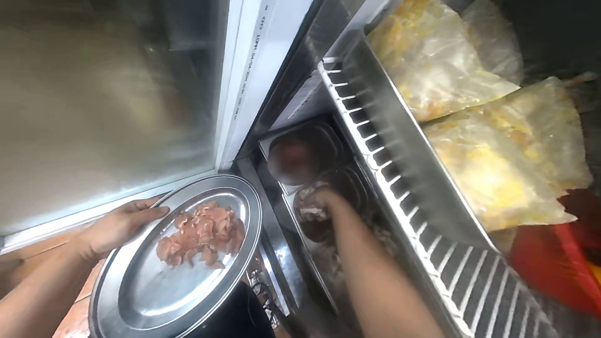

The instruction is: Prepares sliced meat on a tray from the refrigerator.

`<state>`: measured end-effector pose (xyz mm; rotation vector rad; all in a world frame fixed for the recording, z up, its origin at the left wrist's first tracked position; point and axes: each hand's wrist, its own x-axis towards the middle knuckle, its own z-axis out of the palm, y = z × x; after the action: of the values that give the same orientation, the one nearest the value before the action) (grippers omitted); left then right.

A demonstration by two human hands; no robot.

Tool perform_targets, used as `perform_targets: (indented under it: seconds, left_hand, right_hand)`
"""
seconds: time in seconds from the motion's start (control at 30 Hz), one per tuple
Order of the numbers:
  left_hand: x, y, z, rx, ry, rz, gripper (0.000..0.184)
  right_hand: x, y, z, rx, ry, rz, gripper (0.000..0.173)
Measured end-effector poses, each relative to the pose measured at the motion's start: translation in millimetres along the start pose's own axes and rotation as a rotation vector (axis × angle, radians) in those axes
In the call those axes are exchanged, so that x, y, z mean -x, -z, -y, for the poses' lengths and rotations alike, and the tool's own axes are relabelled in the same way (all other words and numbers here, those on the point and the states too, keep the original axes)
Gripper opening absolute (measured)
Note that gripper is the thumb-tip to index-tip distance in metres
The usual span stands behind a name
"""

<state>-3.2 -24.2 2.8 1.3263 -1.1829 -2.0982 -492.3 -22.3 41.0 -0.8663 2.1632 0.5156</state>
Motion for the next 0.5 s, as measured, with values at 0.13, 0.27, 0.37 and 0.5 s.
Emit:
perform_targets:
  seconds: [0.13, 0.27, 0.37, 0.5]
  left_hand:
    - [-4.0, 2.1, 7.2, -0.013, -0.019, 0.025, 0.024]
    - [-2.0, 0.8, 5.3, -0.042, -0.024, 0.014, 0.023]
    - [-2.5, -1.0, 4.4, -0.048, -0.043, 0.032, 0.024]
    - [4.6, -5.1, -1.2, -0.039, -0.035, 0.029, 0.026]
  right_hand:
    - [-3.1, -30.1, 10.1, 0.04, 0.043, -0.148, 0.067]
    - [-11.6, -46.4, 14.9, 0.062, 0.045, -0.209, 0.066]
    - [-18.4, -39.7, 3.9, 0.002, 0.072, -0.255, 0.073]
    - [-10.8, -41.7, 8.8, 0.055, 0.105, -0.18, 0.066]
